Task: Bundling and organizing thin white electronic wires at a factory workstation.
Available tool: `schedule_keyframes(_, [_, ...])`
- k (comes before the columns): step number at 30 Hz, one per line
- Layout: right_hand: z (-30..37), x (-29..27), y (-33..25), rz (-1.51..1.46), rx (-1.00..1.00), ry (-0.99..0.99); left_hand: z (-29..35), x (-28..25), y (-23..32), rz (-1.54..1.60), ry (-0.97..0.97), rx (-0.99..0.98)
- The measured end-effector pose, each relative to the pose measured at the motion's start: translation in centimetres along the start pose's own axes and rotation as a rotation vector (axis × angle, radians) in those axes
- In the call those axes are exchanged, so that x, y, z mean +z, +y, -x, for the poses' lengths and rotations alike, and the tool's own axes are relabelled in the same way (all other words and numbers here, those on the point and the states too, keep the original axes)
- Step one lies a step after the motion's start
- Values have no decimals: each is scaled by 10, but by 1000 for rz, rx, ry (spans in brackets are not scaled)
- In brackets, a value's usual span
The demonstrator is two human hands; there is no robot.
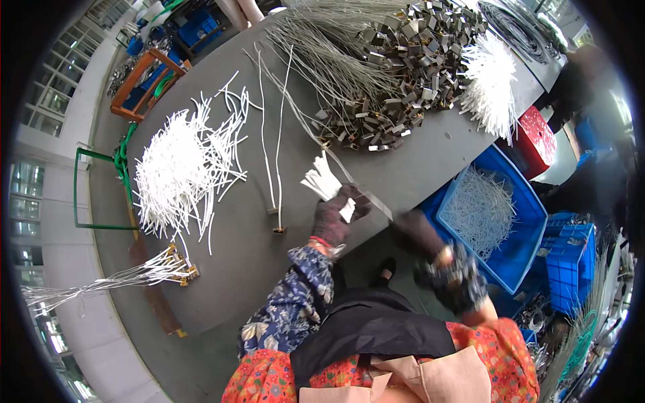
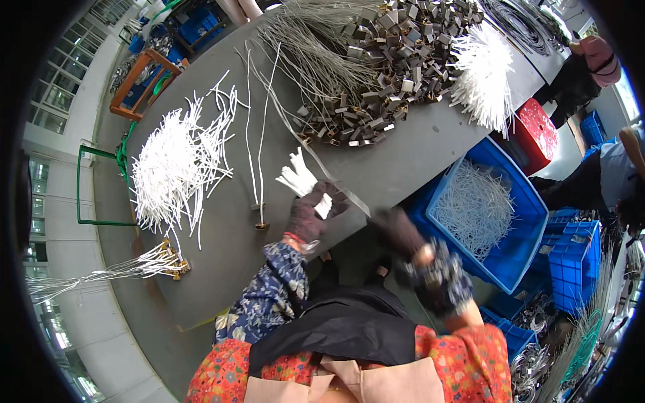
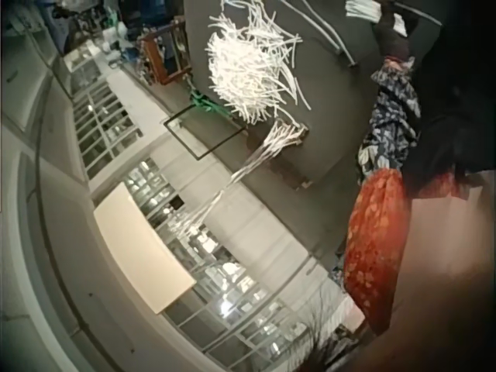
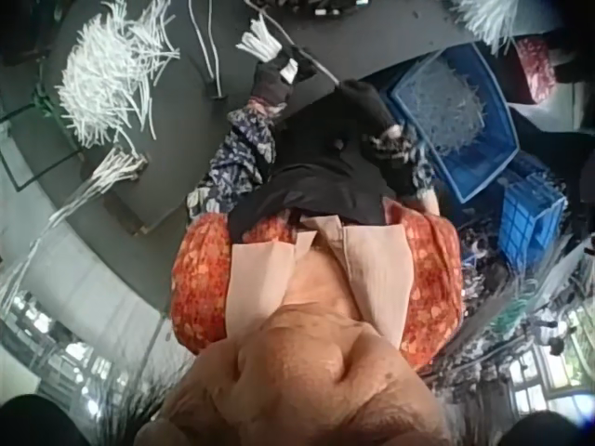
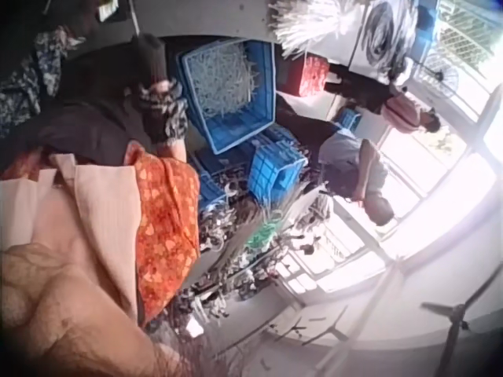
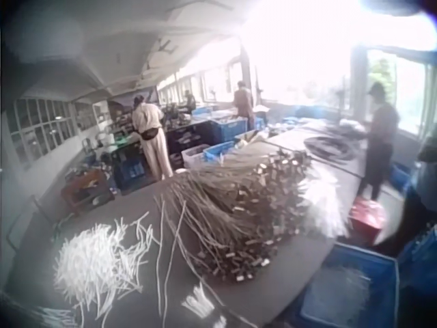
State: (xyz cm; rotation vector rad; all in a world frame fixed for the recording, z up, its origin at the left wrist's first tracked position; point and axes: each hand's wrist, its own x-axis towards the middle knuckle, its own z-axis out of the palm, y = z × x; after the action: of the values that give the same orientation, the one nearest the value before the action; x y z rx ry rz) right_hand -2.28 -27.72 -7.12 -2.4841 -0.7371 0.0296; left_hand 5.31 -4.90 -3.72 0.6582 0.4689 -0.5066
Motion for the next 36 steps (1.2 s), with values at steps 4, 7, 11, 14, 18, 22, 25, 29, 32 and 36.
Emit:
schedule_keyframes(4, [197, 35, -56, -88, 281, -309, -25, 11, -42, -224, 69, 101])
schedule_keyframes(7, [239, -3, -106, -611, 1353, -266, -28, 23, -27, -258, 72, 281])
schedule_keyframes(11, [288, 1, -98, -792, 1495, -40, -19, 75, 19, -275, 16, 500])
schedule_keyframes(14, [266, 3, -87, -862, 1483, 16, -8, 86, 58, -309, 16, 601])
schedule_keyframes(18, [255, 9, -75, -902, 1428, 68, 9, 100, 97, -296, 18, 787])
schedule_keyframes(22, [250, 16, -68, -907, 1450, 53, 15, 91, 134, -203, 83, 805])
schedule_keyframes(25, [254, 18, -61, -1017, 1402, 74, 23, 97, 134, -118, 136, 765])
schedule_keyframes(29, [251, 15, -62, -948, 1404, 49, 36, 100, 129, -191, 157, 806])
schedule_keyframes(32, [245, 4, -69, -891, 1389, 7, 37, 91, 130, -229, 177, 857])
schedule_keyframes(36, [246, 11, -73, -974, 1306, -37, 43, 80, 110, -531, 7, 846])
